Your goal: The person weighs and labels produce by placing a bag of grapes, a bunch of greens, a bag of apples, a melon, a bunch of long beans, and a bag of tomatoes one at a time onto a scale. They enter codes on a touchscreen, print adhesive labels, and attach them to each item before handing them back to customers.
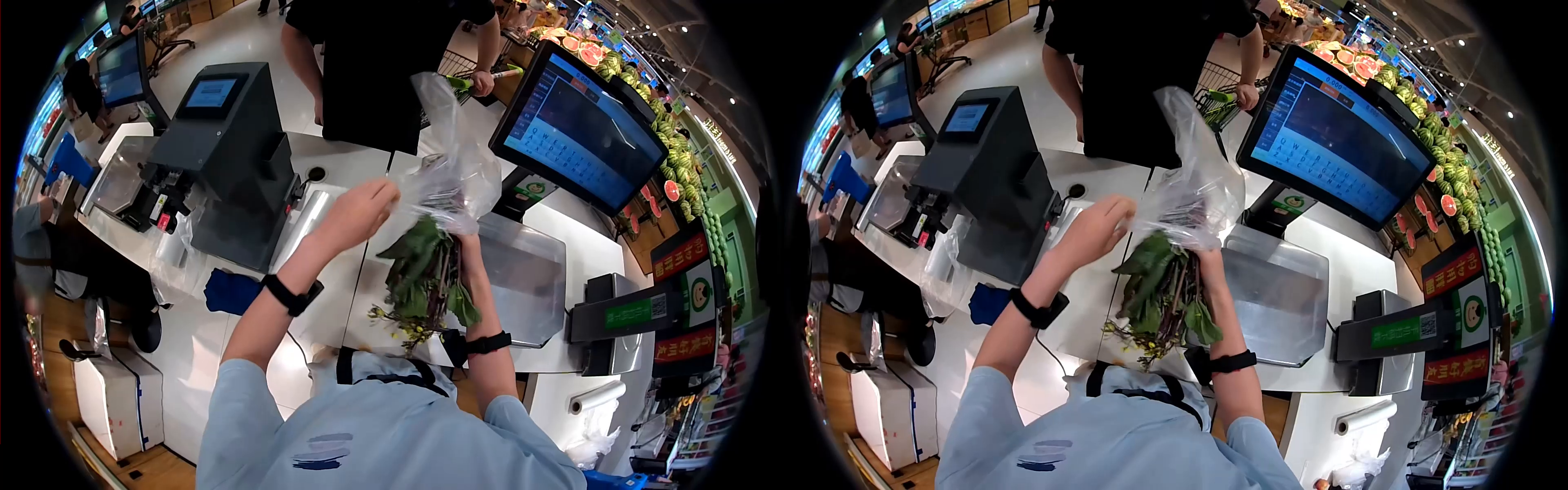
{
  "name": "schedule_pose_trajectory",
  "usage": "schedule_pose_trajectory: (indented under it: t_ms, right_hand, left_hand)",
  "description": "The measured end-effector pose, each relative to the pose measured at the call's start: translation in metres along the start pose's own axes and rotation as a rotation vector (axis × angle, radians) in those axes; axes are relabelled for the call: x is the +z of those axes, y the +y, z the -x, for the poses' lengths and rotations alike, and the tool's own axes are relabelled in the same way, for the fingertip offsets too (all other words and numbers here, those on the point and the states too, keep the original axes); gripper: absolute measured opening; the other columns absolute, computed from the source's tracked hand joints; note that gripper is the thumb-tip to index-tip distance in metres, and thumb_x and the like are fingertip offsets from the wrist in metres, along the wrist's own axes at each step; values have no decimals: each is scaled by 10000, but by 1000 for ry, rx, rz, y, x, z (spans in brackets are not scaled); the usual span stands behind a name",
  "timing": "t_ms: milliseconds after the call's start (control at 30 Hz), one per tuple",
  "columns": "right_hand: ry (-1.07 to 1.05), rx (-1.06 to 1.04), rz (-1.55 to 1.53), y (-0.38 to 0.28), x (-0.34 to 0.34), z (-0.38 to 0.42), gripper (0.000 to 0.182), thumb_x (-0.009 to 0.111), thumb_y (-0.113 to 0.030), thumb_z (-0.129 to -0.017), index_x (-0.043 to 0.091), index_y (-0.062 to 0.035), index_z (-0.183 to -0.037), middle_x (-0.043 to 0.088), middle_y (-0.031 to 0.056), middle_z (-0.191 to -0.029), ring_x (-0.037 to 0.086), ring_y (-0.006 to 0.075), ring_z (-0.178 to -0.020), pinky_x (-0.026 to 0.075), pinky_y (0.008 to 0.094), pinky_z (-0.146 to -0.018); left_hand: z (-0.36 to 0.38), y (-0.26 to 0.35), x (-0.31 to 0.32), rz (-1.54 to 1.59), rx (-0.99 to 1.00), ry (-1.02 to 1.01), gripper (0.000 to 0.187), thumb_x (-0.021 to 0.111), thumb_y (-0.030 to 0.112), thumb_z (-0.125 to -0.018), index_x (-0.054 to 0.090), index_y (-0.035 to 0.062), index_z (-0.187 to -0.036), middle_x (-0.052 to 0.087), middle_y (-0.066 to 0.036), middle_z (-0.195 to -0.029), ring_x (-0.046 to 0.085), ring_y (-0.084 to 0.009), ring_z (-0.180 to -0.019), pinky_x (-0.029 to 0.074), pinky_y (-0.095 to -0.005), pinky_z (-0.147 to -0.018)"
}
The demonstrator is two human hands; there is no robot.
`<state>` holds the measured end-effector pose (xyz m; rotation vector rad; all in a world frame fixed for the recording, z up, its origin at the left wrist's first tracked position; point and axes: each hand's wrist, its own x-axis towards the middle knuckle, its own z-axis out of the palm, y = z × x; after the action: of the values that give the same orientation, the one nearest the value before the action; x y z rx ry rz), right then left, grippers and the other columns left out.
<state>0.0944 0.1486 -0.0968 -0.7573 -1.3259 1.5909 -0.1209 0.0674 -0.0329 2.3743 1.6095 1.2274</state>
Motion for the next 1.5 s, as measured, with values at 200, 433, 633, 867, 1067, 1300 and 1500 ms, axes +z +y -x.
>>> schedule_pose_trajectory:
  t_ms: [200,433,633,867,1067,1300,1500]
  right_hand:
    - [-66,227,-62,-23,16,23,457,638,-181,-717,508,39,-1096,579,94,-983,553,157,-855,435,264,-770]
    - [-109,162,-265,-16,-2,35,561,576,-211,-760,382,18,-1234,534,157,-1090,573,234,-883,472,337,-771]
    - [-202,463,-827,-26,2,37,452,527,-262,-790,448,-15,-1161,574,170,-1015,594,281,-877,504,371,-748]
    - [-93,307,441,43,2,-11,439,525,-279,-813,471,-9,-1155,563,122,-1035,537,203,-902,411,316,-814]
    - [-387,235,978,-9,14,-37,547,334,-424,-897,410,-19,-1257,571,227,-1070,567,354,-947,434,369,-824]
    - [-755,51,1729,-71,-12,-37,624,345,-559,-858,662,-21,-840,626,192,-838,578,319,-911,287,432,-1016]
    - [-933,-607,1616,-75,-24,-34,110,585,-166,-767,622,-73,-813,590,80,-791,562,229,-860,287,427,-1032]
  left_hand:
    - [-30,-15,25,80,-109,407,103,497,-6,-713,413,27,-762,478,-106,-780,508,-267,-692,408,-341,-587]
    - [-8,-19,5,445,-310,286,133,524,85,-787,425,38,-711,465,-89,-567,498,-227,-508,384,-314,-494]
    - [50,-3,31,-41,-179,297,168,612,59,-712,580,78,-875,595,-109,-738,576,-281,-598,448,-359,-519]
    - [49,53,13,334,-500,291,275,483,84,-806,594,74,-1057,535,-157,-628,501,-286,-516,389,-336,-482]
    - [53,16,11,131,-706,320,260,484,87,-785,595,48,-1017,533,-183,-635,516,-338,-601,391,-404,-551]
    - [50,-37,9,-42,-722,236,179,483,76,-747,596,29,-878,587,-188,-676,567,-366,-697,439,-432,-632]
    - [21,-85,-4,-28,-644,-1,206,515,121,-738,610,6,-879,604,-186,-688,597,-334,-673,464,-406,-644]
